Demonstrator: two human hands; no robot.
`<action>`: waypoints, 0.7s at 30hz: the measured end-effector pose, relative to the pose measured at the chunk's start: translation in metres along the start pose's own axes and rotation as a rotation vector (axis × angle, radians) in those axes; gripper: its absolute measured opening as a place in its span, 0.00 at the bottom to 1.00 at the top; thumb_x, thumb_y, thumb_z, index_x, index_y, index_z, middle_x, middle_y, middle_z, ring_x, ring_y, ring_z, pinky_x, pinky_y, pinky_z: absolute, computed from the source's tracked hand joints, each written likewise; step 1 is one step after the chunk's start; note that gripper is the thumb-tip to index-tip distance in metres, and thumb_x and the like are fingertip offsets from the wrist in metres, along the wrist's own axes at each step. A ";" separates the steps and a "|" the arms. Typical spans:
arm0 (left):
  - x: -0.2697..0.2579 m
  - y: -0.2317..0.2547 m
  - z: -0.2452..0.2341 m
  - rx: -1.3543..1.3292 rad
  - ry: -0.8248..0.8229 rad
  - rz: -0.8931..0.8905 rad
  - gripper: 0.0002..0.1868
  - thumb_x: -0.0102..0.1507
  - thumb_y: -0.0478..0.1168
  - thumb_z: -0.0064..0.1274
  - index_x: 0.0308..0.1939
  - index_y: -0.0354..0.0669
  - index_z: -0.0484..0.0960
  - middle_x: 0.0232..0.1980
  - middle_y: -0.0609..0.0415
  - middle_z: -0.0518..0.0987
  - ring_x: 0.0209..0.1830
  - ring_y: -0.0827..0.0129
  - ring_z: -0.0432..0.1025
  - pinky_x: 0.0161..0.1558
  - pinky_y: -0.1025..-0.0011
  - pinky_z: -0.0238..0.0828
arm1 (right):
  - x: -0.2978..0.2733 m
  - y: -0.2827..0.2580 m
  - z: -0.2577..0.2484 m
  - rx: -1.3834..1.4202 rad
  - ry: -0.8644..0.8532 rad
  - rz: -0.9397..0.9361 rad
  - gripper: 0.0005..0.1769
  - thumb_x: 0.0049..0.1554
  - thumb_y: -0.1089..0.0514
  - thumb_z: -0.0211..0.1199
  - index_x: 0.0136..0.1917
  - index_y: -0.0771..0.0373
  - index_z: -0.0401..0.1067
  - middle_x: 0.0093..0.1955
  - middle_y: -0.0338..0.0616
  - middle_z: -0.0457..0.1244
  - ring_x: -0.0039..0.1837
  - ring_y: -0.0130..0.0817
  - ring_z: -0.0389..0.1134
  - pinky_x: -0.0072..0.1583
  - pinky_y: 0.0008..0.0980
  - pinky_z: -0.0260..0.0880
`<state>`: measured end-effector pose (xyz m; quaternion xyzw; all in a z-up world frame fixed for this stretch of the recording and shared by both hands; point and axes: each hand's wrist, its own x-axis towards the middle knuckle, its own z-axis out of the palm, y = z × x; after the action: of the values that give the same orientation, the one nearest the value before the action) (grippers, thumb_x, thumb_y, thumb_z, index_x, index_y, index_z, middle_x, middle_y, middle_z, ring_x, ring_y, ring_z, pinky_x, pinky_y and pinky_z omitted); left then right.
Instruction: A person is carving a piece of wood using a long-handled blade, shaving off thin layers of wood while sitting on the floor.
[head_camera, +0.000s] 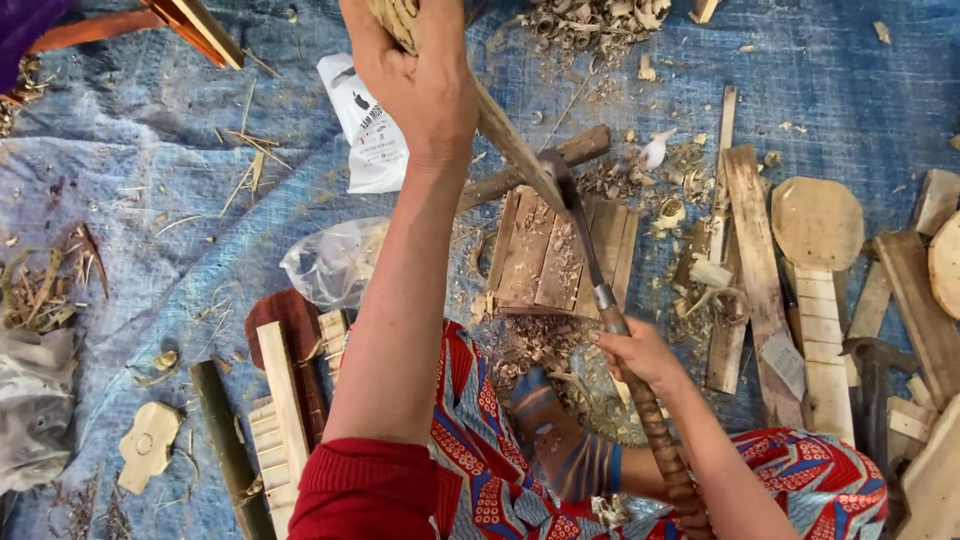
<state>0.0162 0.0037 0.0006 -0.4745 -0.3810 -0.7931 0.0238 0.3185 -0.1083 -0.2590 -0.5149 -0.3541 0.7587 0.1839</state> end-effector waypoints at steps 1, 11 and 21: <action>0.001 0.002 0.001 -0.014 0.001 -0.006 0.15 0.73 0.48 0.55 0.61 0.53 0.73 0.47 0.57 0.78 0.44 0.72 0.69 0.50 0.69 0.69 | -0.001 -0.005 0.002 -0.109 0.030 -0.014 0.08 0.54 0.64 0.66 0.43 0.68 0.68 0.25 0.43 0.59 0.22 0.32 0.59 0.25 0.28 0.60; 0.008 0.008 0.010 -0.005 -0.006 0.068 0.11 0.68 0.50 0.51 0.41 0.49 0.71 0.31 0.61 0.64 0.31 0.75 0.53 0.37 0.69 0.53 | -0.025 -0.032 0.030 -0.442 0.181 0.019 0.10 0.54 0.60 0.67 0.45 0.63 0.68 0.25 0.40 0.59 0.24 0.30 0.59 0.28 0.27 0.61; 0.001 -0.002 0.004 -0.005 -0.016 0.024 0.14 0.74 0.48 0.53 0.62 0.55 0.73 0.45 0.58 0.78 0.41 0.73 0.67 0.48 0.69 0.67 | -0.033 -0.041 0.031 -0.352 0.134 0.048 0.09 0.56 0.60 0.67 0.46 0.65 0.68 0.25 0.41 0.58 0.24 0.30 0.58 0.28 0.26 0.62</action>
<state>0.0182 0.0083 0.0008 -0.4855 -0.3737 -0.7898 0.0289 0.3004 -0.1123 -0.2006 -0.5968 -0.4561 0.6531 0.0961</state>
